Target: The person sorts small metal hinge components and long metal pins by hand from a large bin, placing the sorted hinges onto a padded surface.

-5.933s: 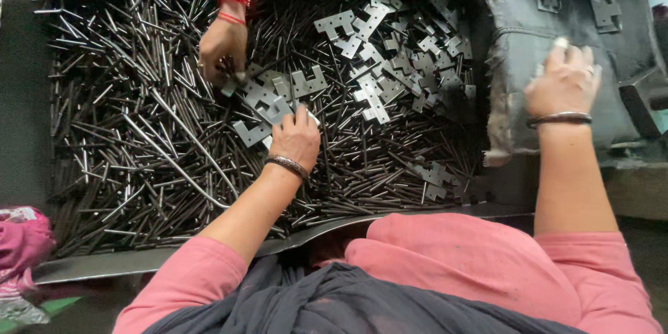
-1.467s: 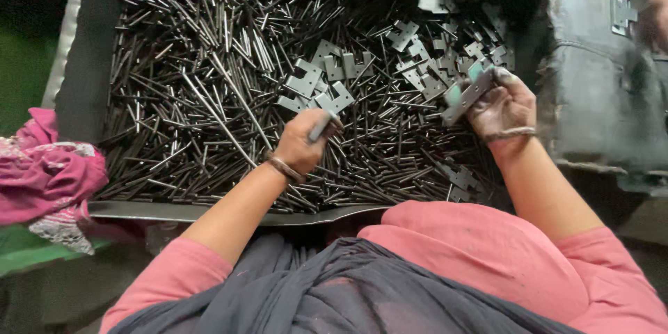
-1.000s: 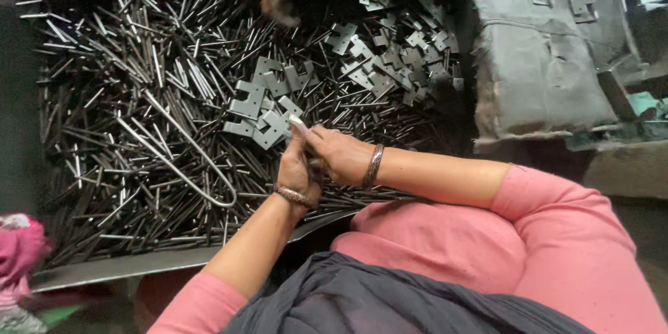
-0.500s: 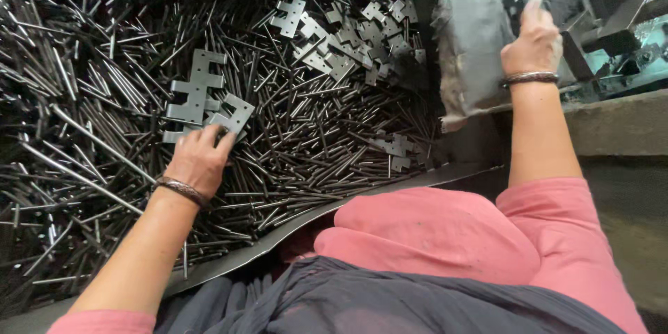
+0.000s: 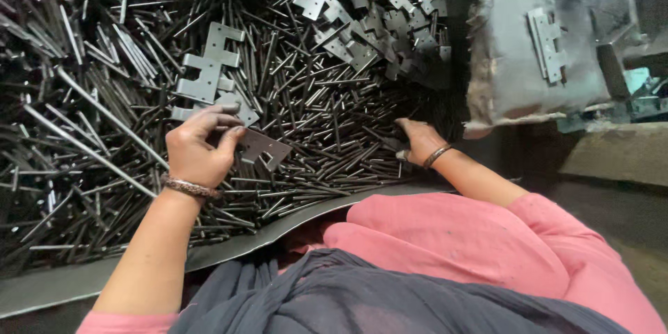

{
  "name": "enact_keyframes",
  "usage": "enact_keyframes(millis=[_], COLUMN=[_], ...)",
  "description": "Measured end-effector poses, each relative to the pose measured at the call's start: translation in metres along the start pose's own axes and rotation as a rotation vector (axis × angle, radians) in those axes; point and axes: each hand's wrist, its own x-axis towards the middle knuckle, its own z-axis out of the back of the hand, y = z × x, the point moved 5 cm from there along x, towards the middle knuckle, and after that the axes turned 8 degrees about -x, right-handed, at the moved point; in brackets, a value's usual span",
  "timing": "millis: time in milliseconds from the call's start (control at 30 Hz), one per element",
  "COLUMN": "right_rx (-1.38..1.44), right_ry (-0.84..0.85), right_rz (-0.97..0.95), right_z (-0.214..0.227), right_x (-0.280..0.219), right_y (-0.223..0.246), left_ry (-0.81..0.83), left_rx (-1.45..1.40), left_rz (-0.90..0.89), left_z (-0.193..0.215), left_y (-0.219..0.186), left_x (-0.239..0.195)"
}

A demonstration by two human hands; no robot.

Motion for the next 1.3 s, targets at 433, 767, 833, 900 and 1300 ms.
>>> enact_keyframes(millis=[433, 767, 833, 900, 1300], right_rx=[-0.161, 1.031, 0.954, 0.877, 1.370], right_ry=[0.072, 0.040, 0.008, -0.027, -0.026], right_rz=[0.135, -0.182, -0.200, -0.223, -0.192], right_z=[-0.003, 0.088, 0.091, 0.085, 0.123], right_x=[0.009, 0.034, 0.038, 0.035, 0.045], right_y=[0.044, 0.048, 0.059, 0.064, 0.067], left_ry=[0.019, 0.508, 0.563, 0.618, -0.122], left_rx=[-1.614, 0.725, 0.800, 0.875, 0.041], left_rz=[0.253, -0.338, -0.409, -0.482, -0.384], left_z=[0.043, -0.039, -0.048, -0.055, -0.011], left_y=[-0.042, -0.005, 0.013, 0.024, -0.027], left_x=[-0.003, -0.007, -0.018, -0.018, 0.004])
